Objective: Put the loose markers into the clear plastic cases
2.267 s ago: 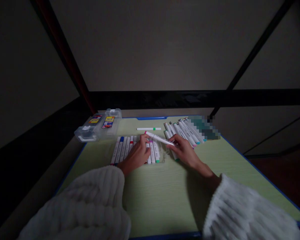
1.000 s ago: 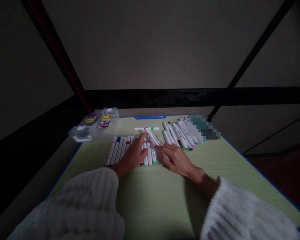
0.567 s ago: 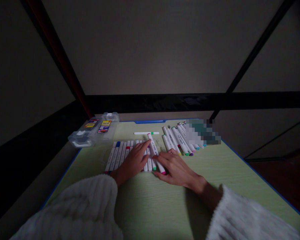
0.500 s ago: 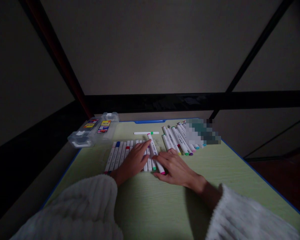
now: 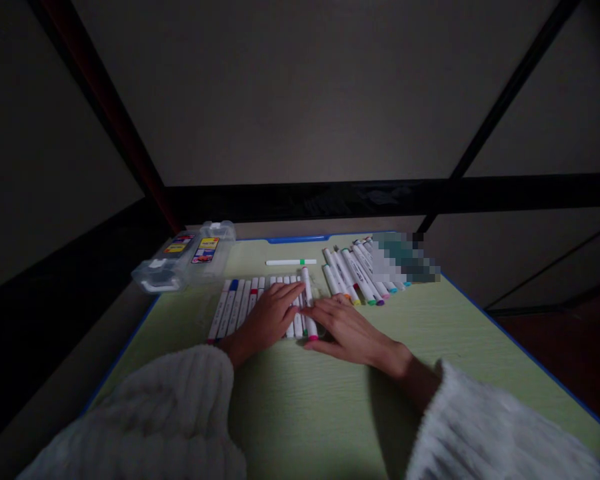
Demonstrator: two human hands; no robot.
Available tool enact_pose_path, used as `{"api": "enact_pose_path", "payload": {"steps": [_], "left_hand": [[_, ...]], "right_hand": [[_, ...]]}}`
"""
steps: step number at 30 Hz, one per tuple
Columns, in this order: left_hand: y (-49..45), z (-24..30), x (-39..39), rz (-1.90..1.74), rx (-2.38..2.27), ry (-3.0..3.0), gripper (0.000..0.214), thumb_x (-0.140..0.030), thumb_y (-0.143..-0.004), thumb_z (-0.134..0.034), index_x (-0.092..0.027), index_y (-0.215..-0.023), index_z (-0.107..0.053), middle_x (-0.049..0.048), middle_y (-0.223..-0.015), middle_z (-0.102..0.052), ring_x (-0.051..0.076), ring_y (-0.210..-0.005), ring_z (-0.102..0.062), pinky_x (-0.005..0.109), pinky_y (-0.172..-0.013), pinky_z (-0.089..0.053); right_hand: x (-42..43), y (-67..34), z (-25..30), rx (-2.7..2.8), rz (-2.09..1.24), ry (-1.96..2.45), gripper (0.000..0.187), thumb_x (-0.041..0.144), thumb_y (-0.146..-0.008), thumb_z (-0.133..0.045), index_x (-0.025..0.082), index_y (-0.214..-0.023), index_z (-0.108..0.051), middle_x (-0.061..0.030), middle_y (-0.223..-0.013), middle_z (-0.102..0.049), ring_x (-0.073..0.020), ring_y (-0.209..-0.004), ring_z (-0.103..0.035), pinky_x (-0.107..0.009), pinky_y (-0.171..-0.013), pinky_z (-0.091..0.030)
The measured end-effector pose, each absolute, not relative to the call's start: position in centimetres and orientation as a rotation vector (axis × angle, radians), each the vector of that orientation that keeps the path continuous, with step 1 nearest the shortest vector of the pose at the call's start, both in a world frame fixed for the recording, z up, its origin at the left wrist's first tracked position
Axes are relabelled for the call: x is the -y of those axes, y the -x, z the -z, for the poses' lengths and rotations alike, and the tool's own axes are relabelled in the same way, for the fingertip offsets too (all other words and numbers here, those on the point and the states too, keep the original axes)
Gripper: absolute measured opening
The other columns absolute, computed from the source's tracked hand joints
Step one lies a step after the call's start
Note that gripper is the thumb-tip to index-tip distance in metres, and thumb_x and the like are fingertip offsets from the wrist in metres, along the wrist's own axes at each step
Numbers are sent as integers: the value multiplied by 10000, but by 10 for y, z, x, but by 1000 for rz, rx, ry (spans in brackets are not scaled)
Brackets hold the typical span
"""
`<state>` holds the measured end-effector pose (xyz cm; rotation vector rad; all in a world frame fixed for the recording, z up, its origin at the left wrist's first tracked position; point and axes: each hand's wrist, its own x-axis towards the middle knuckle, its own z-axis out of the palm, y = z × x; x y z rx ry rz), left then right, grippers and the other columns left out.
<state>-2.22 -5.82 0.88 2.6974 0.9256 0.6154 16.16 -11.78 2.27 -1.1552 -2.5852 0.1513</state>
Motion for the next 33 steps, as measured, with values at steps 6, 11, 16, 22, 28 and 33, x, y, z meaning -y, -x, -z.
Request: {"api": "enact_pose_path", "payload": {"steps": [6, 11, 16, 22, 28, 33], "left_hand": [[22, -8, 58, -617, -915, -2725, 402, -137, -847, -439, -110, -1248, -454, 88, -1281, -497, 223, -1125, -423, 403, -985, -359], [22, -8, 58, -633, -905, -2735, 402, -136, -845, -442, -114, -1246, -458, 89, -1267, -509, 221, -1109, -432, 399, -976, -366], [22, -6, 57, -646, -888, -2744, 408, -135, -841, -442, -134, -1249, -460, 77, -1268, -510, 219, -1107, -427, 408, -975, -368], [22, -5, 57, -647, -891, -2734, 418, -122, -832, -447, -150, -1248, -468, 75, -1265, -518, 219, -1102, -432, 413, -963, -383], [22, -8, 58, -620, -894, -2731, 428, -125, -837, -444, -139, -1265, -451, 75, -1262, -520, 225, -1088, -429, 412, -966, -377], [21, -7, 58, -615, -902, -2728, 445, -112, -831, -444, -158, -1274, -443, 62, -1276, -508, 226, -1090, -423, 412, -965, -375]], "right_hand": [[116, -168, -25, 2634, -83, 1154, 583, 558, -841, -374, 152, -1250, -464, -100, -936, -573, -226, -866, -504, -364, -759, -344], [114, -175, -25, 2606, -95, 1136, 577, 541, -846, -383, 139, -1249, -473, -96, -929, -564, -225, -875, -493, -381, -797, -354], [112, -180, -22, 2523, -80, 1182, 526, 490, -866, -384, 173, -1282, -446, -102, -993, -554, -232, -935, -486, -393, -808, -372], [109, -182, -17, 2475, -83, 1200, 477, 454, -878, -388, 192, -1270, -463, -104, -1050, -561, -237, -978, -489, -407, -824, -396], [107, -181, -15, 2487, -121, 1178, 484, 439, -887, -379, 170, -1286, -437, -106, -1086, -570, -237, -1035, -488, -425, -867, -401], [106, -182, -13, 2494, -145, 1166, 483, 429, -891, -379, 193, -1312, -400, -104, -1160, -557, -234, -1087, -477, -430, -892, -403]]}}
